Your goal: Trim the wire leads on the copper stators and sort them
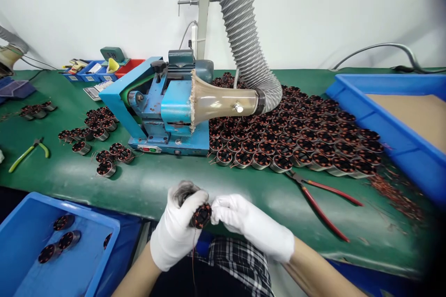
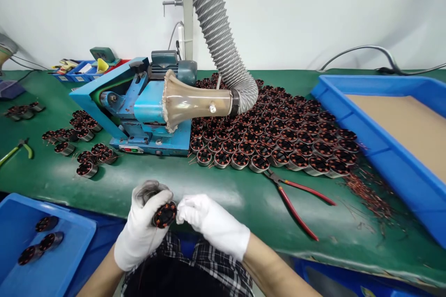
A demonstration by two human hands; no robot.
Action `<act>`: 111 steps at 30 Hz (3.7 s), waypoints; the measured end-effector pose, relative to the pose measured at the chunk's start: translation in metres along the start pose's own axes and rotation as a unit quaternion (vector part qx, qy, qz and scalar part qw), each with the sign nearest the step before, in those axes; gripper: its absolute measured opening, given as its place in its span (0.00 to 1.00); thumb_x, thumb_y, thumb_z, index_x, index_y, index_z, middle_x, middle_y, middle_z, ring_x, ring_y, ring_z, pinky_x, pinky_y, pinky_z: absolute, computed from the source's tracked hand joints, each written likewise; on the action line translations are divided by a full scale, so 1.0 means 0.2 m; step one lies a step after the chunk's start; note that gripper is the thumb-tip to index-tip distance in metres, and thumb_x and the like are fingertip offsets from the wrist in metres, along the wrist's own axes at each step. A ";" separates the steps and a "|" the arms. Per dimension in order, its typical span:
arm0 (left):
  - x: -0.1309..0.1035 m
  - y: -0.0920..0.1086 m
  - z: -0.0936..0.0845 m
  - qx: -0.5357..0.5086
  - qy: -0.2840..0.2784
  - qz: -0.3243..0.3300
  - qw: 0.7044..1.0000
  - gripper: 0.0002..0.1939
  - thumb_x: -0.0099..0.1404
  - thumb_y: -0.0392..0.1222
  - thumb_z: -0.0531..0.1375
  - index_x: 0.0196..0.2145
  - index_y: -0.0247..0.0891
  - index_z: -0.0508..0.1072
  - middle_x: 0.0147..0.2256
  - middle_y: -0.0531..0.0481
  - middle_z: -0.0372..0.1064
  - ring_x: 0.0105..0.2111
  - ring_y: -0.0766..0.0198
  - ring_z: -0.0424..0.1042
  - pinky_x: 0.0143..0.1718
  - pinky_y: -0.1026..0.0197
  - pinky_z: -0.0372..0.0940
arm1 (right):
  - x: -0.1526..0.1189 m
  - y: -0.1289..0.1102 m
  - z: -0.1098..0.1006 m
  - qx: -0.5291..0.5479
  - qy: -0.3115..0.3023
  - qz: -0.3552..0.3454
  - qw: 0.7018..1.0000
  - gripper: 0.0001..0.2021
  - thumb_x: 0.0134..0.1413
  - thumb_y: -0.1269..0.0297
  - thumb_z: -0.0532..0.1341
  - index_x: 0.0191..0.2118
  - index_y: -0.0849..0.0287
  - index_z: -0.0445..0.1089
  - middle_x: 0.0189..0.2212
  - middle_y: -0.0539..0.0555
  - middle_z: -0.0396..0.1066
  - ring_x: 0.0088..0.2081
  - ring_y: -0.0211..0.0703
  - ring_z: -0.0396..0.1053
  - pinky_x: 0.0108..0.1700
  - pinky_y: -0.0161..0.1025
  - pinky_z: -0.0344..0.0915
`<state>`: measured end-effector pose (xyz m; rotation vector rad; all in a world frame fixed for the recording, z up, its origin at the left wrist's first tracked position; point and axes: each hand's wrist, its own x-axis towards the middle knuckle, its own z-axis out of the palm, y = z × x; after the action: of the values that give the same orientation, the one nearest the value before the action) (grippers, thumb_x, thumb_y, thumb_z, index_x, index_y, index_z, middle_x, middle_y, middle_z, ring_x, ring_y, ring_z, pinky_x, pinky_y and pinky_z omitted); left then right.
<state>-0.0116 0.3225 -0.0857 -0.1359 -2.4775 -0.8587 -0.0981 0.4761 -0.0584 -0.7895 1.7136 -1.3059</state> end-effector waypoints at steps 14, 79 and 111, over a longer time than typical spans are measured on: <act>0.04 -0.19 0.11 -0.011 -0.172 -0.128 0.977 0.28 0.39 0.40 0.70 0.40 0.43 0.69 0.42 0.48 0.69 0.48 0.52 0.64 0.49 0.50 0.58 | 0.10 0.11 -0.11 -0.494 -0.019 -0.038 0.868 0.10 0.47 0.78 0.52 0.27 0.59 0.68 0.17 0.49 0.65 0.19 0.35 0.57 0.24 0.35 0.45; 0.09 -0.19 0.10 -0.021 -0.189 -0.109 0.976 0.26 0.37 0.44 0.70 0.37 0.41 0.69 0.38 0.50 0.71 0.51 0.50 0.61 0.56 0.46 0.49 | 0.05 0.31 0.07 -0.519 0.155 -0.094 0.835 0.12 0.55 0.78 0.48 0.39 0.61 0.67 0.27 0.54 0.65 0.29 0.44 0.61 0.34 0.40 0.56; 0.12 0.05 -0.12 -0.060 -0.121 0.057 0.989 0.27 0.53 0.26 0.54 0.51 0.40 0.57 0.50 0.40 0.57 0.53 0.56 0.58 0.51 0.53 0.59 | -0.02 -0.04 -0.07 0.136 -0.024 0.007 0.990 0.16 0.53 0.52 0.53 0.24 0.60 0.59 0.14 0.42 0.47 0.17 0.30 0.42 0.18 0.31 0.42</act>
<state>-0.0188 0.3141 -0.0530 -0.4454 -2.6084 -0.9938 -0.1080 0.4840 -0.0485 -0.6437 1.4607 -1.4613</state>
